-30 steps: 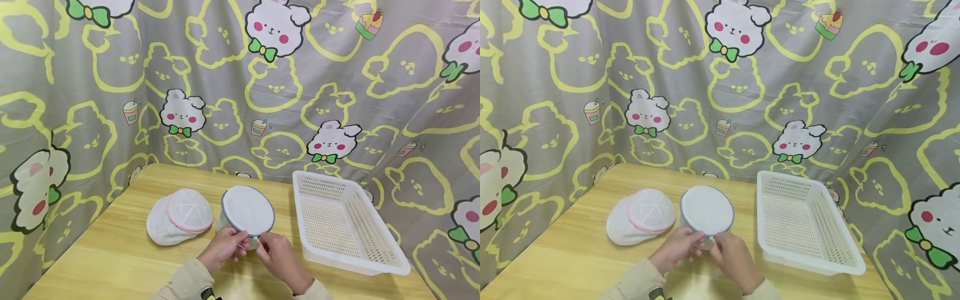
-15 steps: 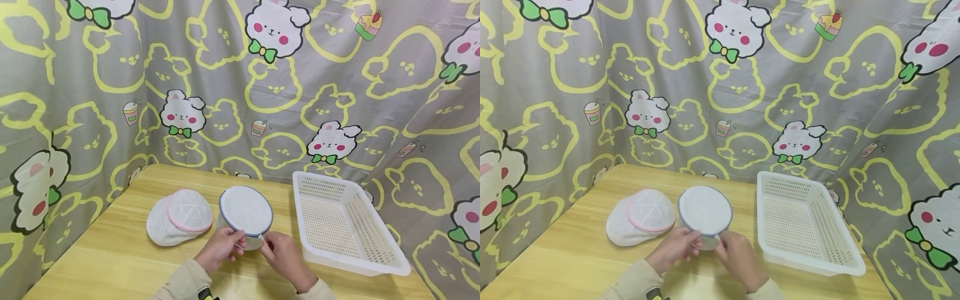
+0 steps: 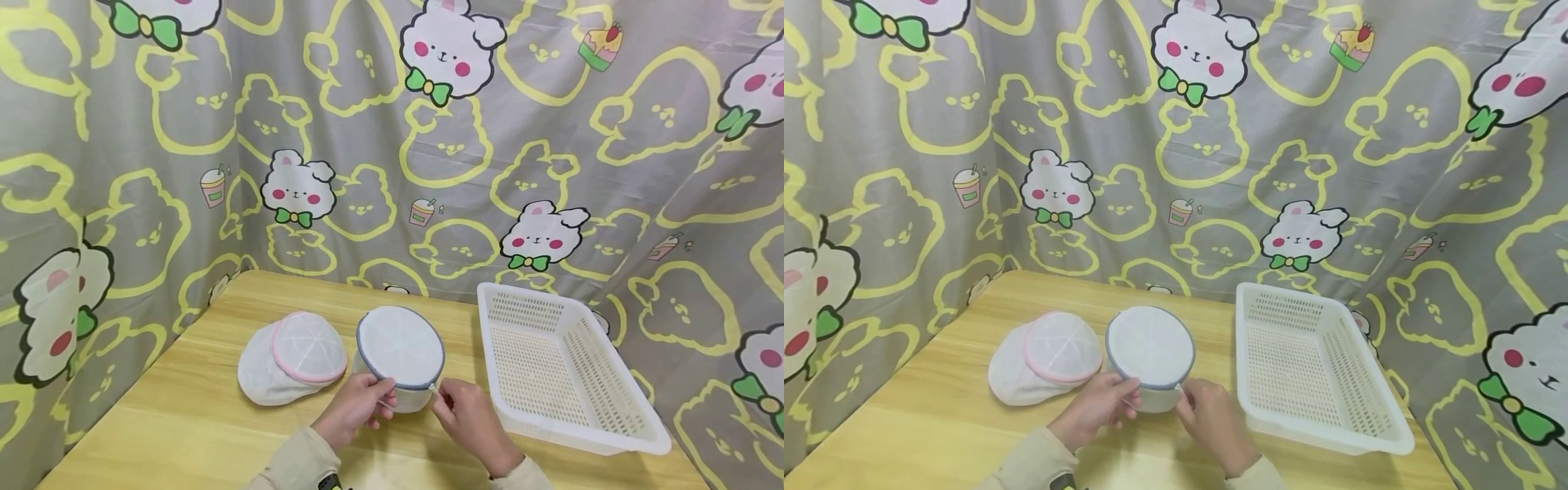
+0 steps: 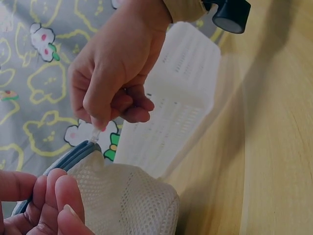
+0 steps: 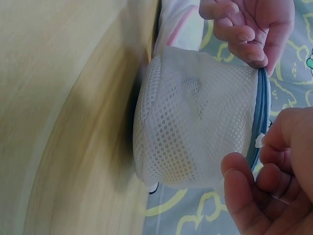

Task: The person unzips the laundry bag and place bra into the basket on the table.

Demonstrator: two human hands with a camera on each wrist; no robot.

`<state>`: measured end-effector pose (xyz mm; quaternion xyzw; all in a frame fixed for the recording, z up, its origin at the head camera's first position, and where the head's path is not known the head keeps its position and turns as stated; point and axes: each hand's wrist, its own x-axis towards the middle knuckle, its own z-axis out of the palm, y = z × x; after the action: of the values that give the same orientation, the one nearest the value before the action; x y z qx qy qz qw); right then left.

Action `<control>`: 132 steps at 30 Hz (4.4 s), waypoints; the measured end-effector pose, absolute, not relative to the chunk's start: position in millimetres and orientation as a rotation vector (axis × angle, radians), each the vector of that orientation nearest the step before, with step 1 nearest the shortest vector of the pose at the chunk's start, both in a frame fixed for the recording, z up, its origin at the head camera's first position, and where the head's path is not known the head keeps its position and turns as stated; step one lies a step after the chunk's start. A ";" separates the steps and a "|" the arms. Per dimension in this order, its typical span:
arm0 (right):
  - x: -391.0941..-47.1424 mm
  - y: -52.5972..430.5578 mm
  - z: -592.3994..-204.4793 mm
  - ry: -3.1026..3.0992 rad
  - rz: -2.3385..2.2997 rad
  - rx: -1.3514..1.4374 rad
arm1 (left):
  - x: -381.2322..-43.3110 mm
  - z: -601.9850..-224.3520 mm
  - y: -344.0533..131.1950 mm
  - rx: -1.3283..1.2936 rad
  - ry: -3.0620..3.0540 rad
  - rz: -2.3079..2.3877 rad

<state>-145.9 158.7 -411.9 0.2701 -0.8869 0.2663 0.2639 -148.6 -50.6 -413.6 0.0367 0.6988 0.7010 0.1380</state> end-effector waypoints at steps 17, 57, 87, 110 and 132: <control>-151.1 167.7 -417.7 -2.355 0.700 0.726 | -151.8 -411.4 -47.7 0.156 2.016 1.999; -149.7 171.9 -419.2 -2.428 0.758 0.691 | -147.2 -409.9 -55.5 0.207 2.006 1.987; -153.9 179.1 -421.8 -2.422 0.765 0.606 | -146.6 -407.9 -59.9 0.211 1.994 2.010; -154.5 178.1 -425.4 -2.440 0.785 0.587 | -147.8 -411.1 -71.4 0.192 2.033 1.988; -149.2 171.3 -421.9 -2.390 0.795 0.656 | -144.8 -410.8 -68.5 0.177 2.030 1.933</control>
<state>-149.2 171.3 -421.9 0.2430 -0.8851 0.2946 0.2662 -144.8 -68.5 -410.8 0.0622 0.7127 0.6788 0.1658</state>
